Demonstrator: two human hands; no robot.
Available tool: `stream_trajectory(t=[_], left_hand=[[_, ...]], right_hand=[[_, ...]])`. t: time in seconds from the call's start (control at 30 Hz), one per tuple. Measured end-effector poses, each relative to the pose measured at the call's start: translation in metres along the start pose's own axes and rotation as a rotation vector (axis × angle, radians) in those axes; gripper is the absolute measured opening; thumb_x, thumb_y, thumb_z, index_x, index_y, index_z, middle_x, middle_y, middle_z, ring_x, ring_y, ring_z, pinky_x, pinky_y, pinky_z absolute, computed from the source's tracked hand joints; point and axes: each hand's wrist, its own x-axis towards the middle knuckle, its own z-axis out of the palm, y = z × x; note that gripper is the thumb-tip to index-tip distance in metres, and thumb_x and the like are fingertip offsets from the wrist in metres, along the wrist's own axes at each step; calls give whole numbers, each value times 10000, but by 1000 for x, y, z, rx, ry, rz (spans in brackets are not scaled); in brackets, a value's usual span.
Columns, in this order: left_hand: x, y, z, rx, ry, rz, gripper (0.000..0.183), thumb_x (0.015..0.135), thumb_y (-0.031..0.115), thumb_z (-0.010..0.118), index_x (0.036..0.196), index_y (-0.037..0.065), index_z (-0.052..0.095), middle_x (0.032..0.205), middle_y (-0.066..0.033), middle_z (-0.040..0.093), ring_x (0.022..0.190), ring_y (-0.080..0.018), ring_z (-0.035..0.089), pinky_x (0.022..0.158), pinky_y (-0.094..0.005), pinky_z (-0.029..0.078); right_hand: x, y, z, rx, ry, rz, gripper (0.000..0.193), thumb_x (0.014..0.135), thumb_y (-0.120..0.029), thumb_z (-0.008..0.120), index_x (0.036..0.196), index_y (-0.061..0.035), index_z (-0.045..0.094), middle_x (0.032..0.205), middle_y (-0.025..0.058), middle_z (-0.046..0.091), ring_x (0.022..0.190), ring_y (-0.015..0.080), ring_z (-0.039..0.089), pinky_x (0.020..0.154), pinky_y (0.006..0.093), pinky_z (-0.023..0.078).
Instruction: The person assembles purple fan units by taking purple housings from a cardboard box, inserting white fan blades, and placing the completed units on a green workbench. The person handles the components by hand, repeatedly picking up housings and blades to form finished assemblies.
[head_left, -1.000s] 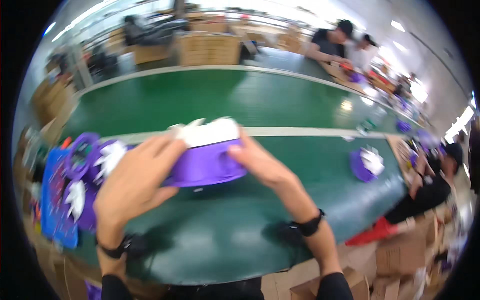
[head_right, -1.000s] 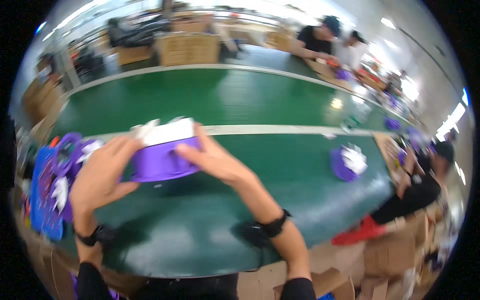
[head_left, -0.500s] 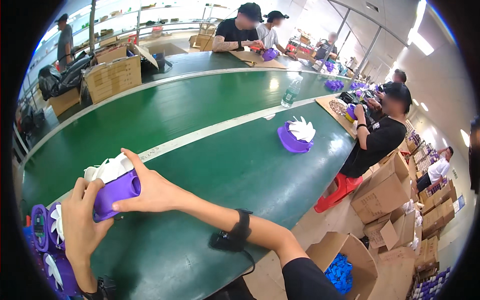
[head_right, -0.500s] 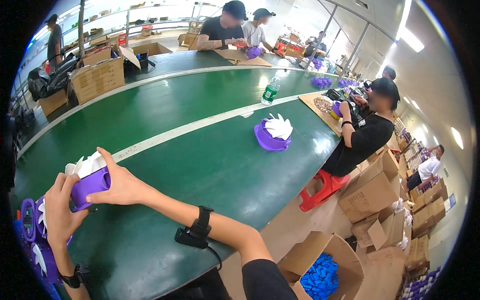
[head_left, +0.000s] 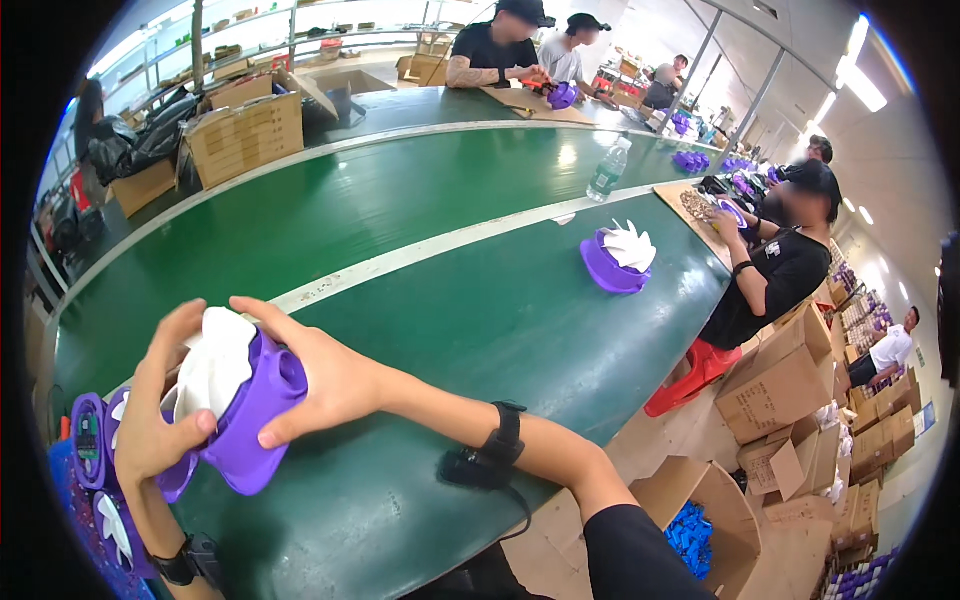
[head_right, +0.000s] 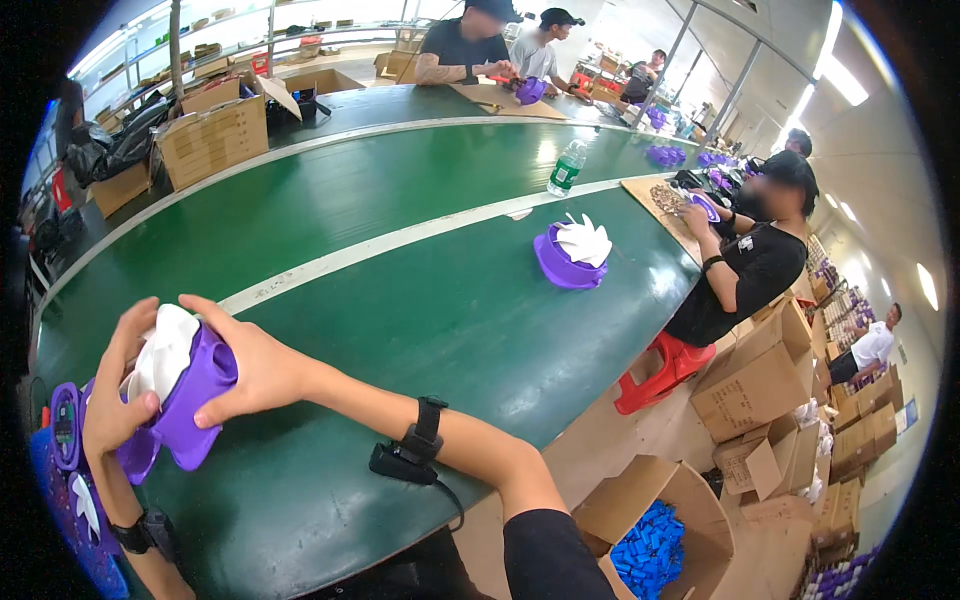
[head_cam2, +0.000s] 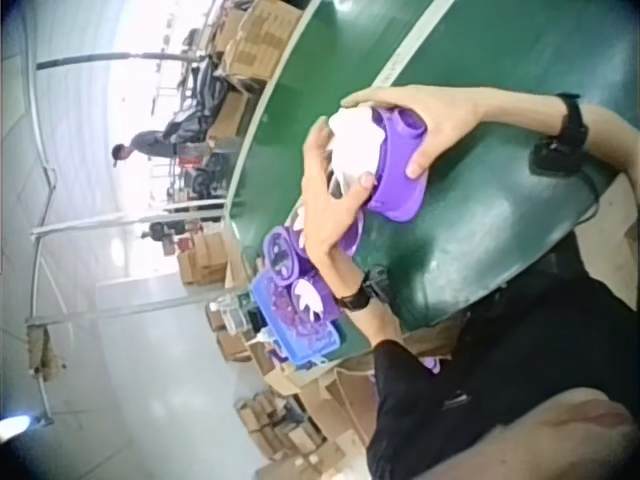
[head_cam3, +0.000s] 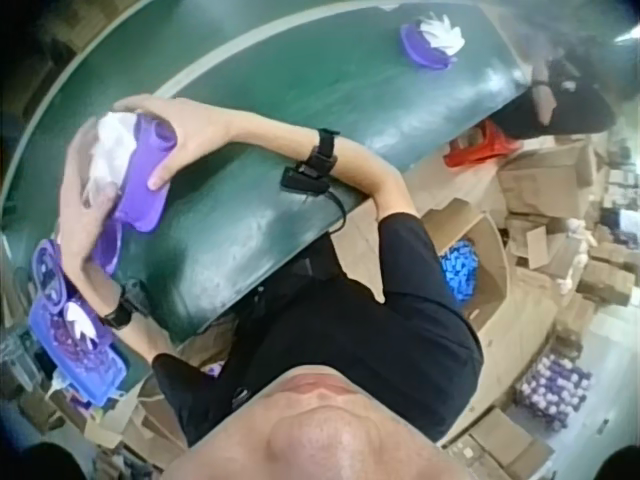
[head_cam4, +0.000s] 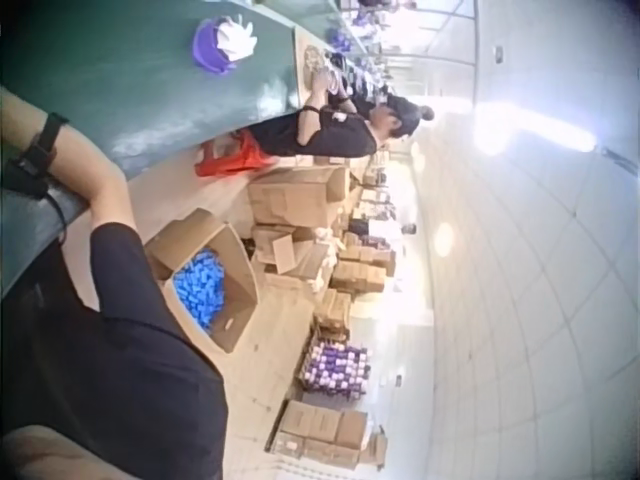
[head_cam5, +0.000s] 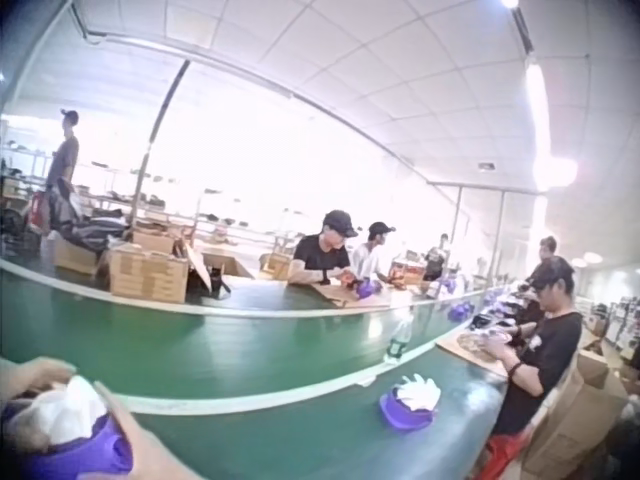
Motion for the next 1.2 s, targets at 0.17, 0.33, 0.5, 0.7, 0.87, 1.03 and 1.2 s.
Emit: stream_trajectory(t=[0.17, 0.33, 0.5, 0.7, 0.87, 1.03, 1.2], left_hand=[[-10, 4, -4, 305, -104, 136, 1072, 522, 463, 868, 1380, -10, 433, 1392, -213, 439, 1257, -340, 481, 1064, -407, 343], [-1, 6, 17, 393, 13, 277, 759, 612, 281, 774, 1269, -9, 528, 1337, -252, 488, 1233, -382, 507, 1037, -410, 378], [6, -10, 37, 344, 227, 258, 575, 636, 115, 684, 1180, -27, 563, 1186, -239, 597, 1051, -361, 610, 920, -388, 465], [10, -7, 44, 391, 334, 246, 528, 617, 102, 692, 1120, -25, 591, 1044, -201, 656, 960, -329, 646, 880, -369, 481], [10, 1, 32, 420, 305, 386, 510, 606, 126, 718, 1083, -21, 619, 1055, -210, 659, 945, -340, 657, 854, -383, 501], [-3, -7, 33, 365, 94, 510, 503, 621, 224, 759, 1062, 8, 651, 1054, -226, 665, 929, -380, 661, 816, -412, 530], [-99, 18, 49, 610, -93, 464, 677, 687, 461, 749, 1259, 138, 589, 1256, -130, 588, 1034, -297, 612, 786, -405, 473]], right_hand=[[-3, -8, -4, -140, -69, -22, 1283, 564, -287, 913, 1516, 33, 115, 1357, 227, 478, 1238, 305, 503, 1053, 380, 390], [-4, -5, -12, -270, -84, -44, 1269, 580, -324, 891, 1521, 17, 110, 1387, 248, 450, 1253, 347, 490, 1053, 390, 389], [0, -22, -7, -290, -16, 78, 1263, 588, -334, 886, 1531, -27, 104, 1439, 258, 388, 1296, 367, 444, 1071, 400, 374], [-8, -14, -2, -560, 57, 49, 1237, 597, -425, 876, 1513, -6, 157, 1440, 287, 355, 1309, 408, 400, 1055, 435, 392], [-4, -17, -4, -610, 85, -70, 1206, 607, -441, 869, 1506, -6, 193, 1396, 280, 415, 1256, 429, 462, 1045, 425, 410], [-4, 3, -39, 33, -316, 105, 1181, 670, -381, 858, 1533, -22, 136, 1467, 196, 405, 1341, 287, 411, 1132, 351, 290], [-7, 19, -53, 183, -406, 494, 709, 912, -284, 651, 1480, -30, 311, 1336, 182, 542, 1230, 245, 537, 1031, 377, 427]])
